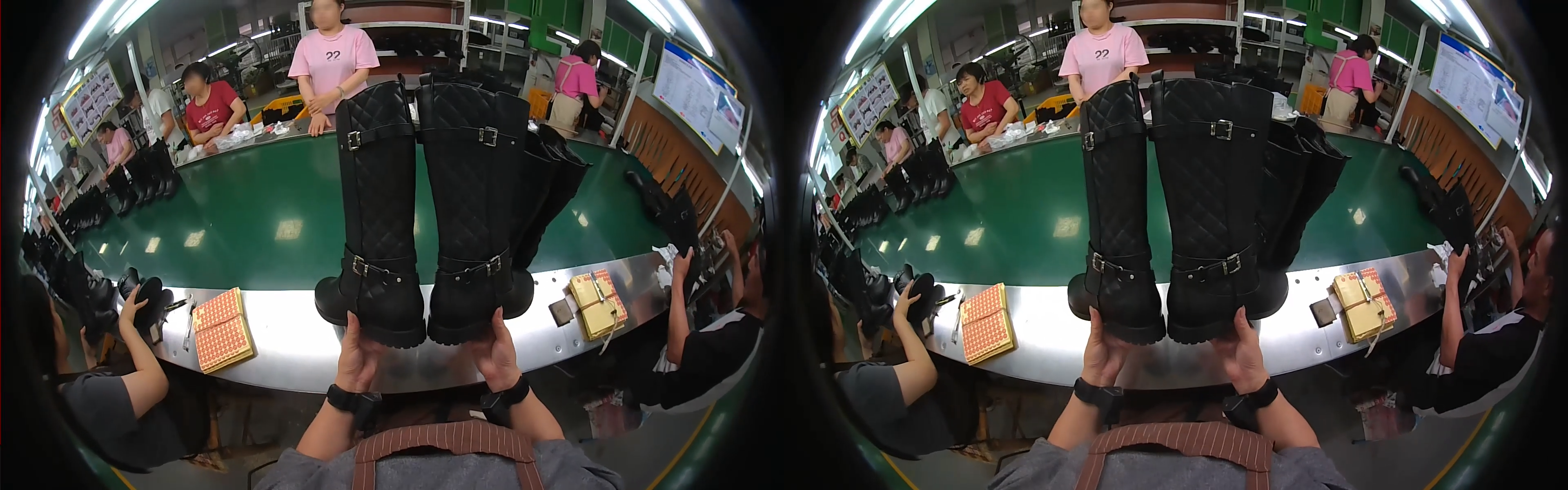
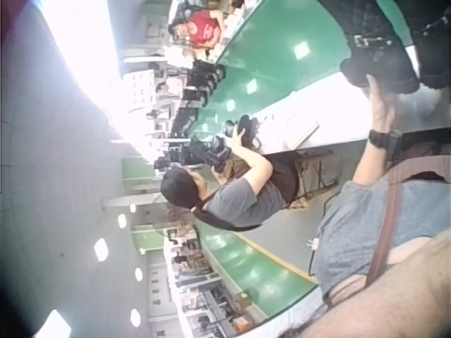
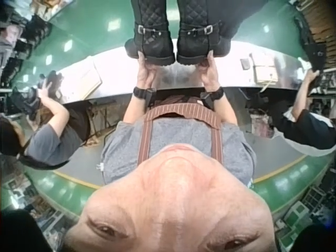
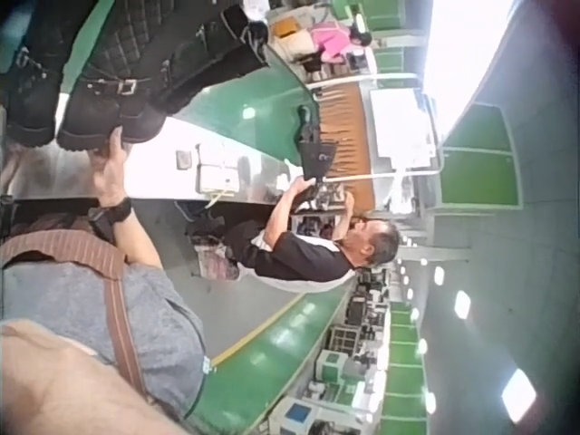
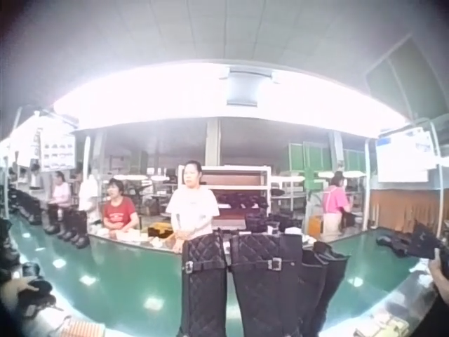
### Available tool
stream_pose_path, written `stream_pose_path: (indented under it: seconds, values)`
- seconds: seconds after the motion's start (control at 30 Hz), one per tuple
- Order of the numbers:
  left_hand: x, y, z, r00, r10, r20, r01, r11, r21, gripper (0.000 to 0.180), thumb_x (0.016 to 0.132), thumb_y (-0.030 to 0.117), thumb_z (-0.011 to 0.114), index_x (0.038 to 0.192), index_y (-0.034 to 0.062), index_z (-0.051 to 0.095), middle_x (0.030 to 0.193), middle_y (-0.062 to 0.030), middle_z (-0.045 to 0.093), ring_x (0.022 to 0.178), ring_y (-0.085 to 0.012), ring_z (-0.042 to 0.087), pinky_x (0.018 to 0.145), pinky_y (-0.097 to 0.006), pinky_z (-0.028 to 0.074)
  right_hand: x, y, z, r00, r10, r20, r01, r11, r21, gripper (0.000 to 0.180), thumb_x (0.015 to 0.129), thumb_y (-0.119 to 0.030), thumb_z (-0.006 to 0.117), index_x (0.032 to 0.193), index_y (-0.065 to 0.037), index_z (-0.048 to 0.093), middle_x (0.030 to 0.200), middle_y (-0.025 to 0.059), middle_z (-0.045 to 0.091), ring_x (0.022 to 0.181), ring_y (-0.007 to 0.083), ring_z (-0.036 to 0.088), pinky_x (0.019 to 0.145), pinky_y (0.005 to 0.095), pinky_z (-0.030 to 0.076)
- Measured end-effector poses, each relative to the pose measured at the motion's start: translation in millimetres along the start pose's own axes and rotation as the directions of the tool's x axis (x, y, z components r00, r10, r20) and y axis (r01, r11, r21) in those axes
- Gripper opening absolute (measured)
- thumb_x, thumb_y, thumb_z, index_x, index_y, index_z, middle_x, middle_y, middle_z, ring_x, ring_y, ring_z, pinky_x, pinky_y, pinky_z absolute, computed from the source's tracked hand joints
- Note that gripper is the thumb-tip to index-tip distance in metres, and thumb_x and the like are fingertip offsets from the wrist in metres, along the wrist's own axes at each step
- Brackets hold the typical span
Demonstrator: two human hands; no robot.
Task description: Inspecting and cleaning a pair of black boots on an assembly line.
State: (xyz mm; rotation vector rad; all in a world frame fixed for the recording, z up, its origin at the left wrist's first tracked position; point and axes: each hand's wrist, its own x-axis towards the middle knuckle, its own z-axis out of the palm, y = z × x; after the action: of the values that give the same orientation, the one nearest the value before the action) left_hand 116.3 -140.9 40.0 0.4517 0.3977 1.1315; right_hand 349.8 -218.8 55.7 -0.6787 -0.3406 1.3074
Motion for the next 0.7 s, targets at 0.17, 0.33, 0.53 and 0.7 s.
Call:
stream_pose_path:
  seconds: [0.17, 0.33, 0.53, 0.7]
  values:
    - [-0.9, -3.0, -2.2, 1.0, 0.018, -0.007, -0.018, 1.0, 0.023, 0.068, 0.093, 0.053, 0.057, 0.143, 0.0109, 0.04, 0.138, -0.0079, 0.053, 0.124, -0.0258, 0.053, 0.1, -0.044, 0.043, -1.7, -0.4, -0.7, 0.999, -0.03, 0.014, 0.03, 1.0, -0.001, 0.061, 0.095, -0.047, 0.058, 0.141, -0.009, 0.045, 0.138, 0.0078, 0.054, 0.127, 0.0257, 0.051, 0.109, 0.0436, 0.037]
    - [-4.1, -0.1, 3.2, 0.997, 0.029, 0.064, -0.03, 1.0, 0.004, 0.067, 0.093, 0.05, 0.059, 0.145, 0.0119, 0.039, 0.142, -0.0069, 0.05, 0.128, -0.0257, 0.05, 0.106, -0.044, 0.04, -3.0, -2.6, -2.0, 0.997, -0.069, 0.031, 0.071, 0.995, -0.069, 0.063, 0.094, -0.048, 0.058, 0.141, -0.007, 0.044, 0.14, 0.0083, 0.053, 0.128, 0.0256, 0.05, 0.11, 0.0435, 0.037]
    - [-7.3, 1.3, 3.3, 0.994, 0.075, 0.082, -0.082, 0.993, 0.086, 0.076, 0.094, 0.057, 0.052, 0.15, 0.0095, 0.031, 0.15, -0.0095, 0.041, 0.138, -0.0282, 0.039, 0.115, -0.048, 0.029, -5.0, -4.4, -4.2, 0.993, -0.07, 0.095, 0.077, 0.994, -0.073, 0.062, 0.096, -0.048, 0.055, 0.141, -0.007, 0.044, 0.14, 0.0079, 0.053, 0.128, 0.0257, 0.05, 0.109, 0.0423, 0.038]
    - [-8.7, 3.8, 2.5, 0.992, 0.06, 0.111, -0.063, 0.998, 0.018, 0.07, 0.096, 0.051, 0.052, 0.148, 0.009, 0.033, 0.148, -0.0078, 0.044, 0.136, -0.0259, 0.042, 0.112, -0.046, 0.034, -7.3, -7.1, -3.7, 0.994, -0.063, 0.09, 0.073, 0.991, -0.111, 0.064, 0.095, -0.048, 0.056, 0.142, -0.006, 0.042, 0.14, 0.0081, 0.053, 0.128, 0.0253, 0.051, 0.107, 0.042, 0.04]
